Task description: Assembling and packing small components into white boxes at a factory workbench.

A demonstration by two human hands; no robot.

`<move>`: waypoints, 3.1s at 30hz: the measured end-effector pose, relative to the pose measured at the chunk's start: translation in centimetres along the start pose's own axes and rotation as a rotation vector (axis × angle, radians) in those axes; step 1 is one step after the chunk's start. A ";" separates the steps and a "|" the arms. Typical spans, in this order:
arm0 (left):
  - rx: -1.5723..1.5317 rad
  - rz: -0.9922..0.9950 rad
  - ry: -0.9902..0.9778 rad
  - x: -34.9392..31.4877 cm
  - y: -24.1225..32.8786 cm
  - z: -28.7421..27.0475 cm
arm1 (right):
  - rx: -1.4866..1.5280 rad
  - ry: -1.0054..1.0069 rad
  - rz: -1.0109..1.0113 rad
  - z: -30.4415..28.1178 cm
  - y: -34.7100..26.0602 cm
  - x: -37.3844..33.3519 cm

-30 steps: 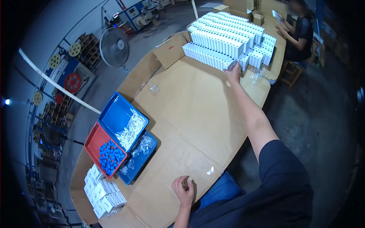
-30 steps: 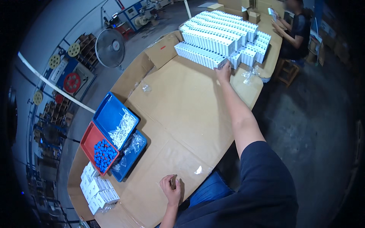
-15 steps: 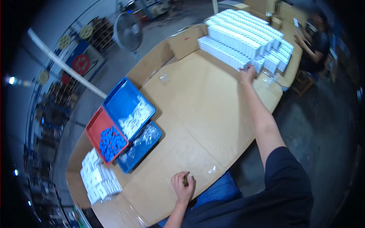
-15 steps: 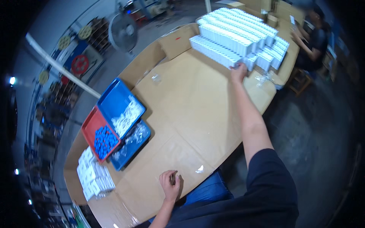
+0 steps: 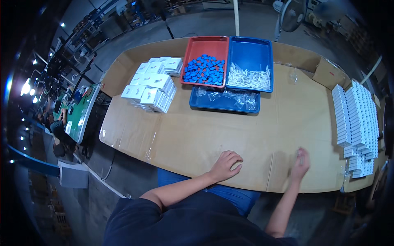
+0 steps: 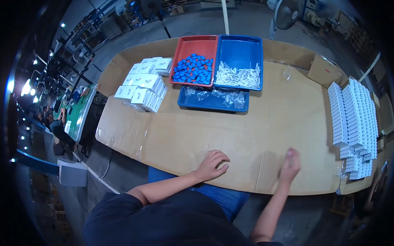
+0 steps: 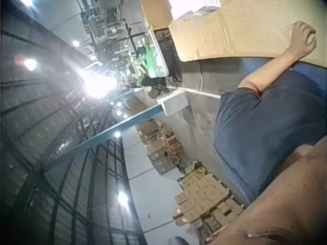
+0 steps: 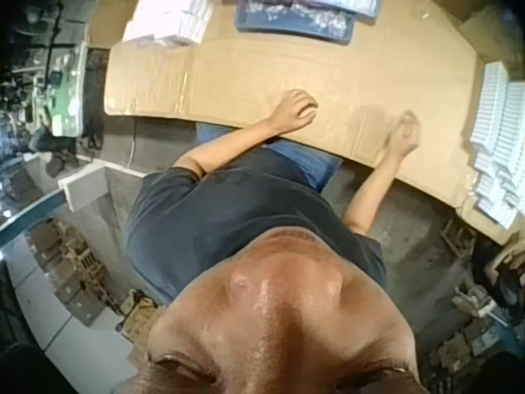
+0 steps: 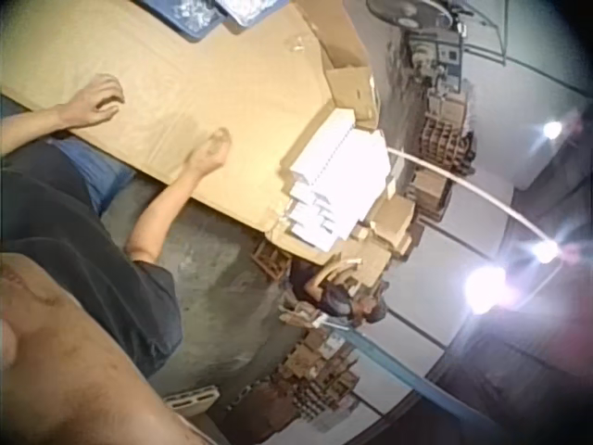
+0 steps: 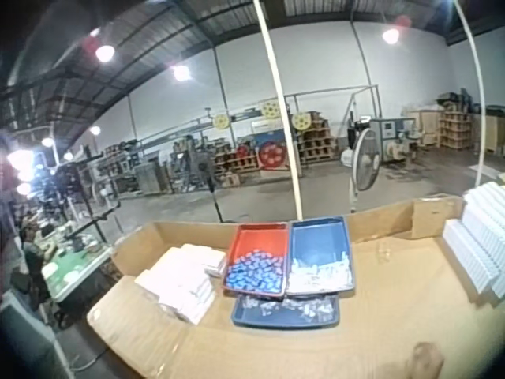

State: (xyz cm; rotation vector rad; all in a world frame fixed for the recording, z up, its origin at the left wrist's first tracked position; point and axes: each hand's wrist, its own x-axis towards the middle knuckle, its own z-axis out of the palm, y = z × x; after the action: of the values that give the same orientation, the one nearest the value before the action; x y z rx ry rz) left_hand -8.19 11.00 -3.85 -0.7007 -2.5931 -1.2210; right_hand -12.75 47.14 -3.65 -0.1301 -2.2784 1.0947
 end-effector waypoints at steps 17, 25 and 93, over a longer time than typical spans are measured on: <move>0.160 -0.138 0.293 -6.4 -11.7 -17.2 | 0.360 -0.510 0.098 8.7 -17.5 -10.2; 0.424 -0.236 0.490 -11.9 -23.8 -32.5 | 0.185 -0.701 -0.206 16.4 -24.3 -3.4; 0.558 -0.219 0.382 -12.8 -27.3 -34.2 | 1.062 -0.500 -0.273 34.6 -44.0 9.1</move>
State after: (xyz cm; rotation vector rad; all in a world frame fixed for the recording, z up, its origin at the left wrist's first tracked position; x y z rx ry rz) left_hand -11.48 -34.45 -5.00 -0.0667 -2.5295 -0.5429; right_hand -32.21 -2.09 16.57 0.9240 -1.6871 2.1634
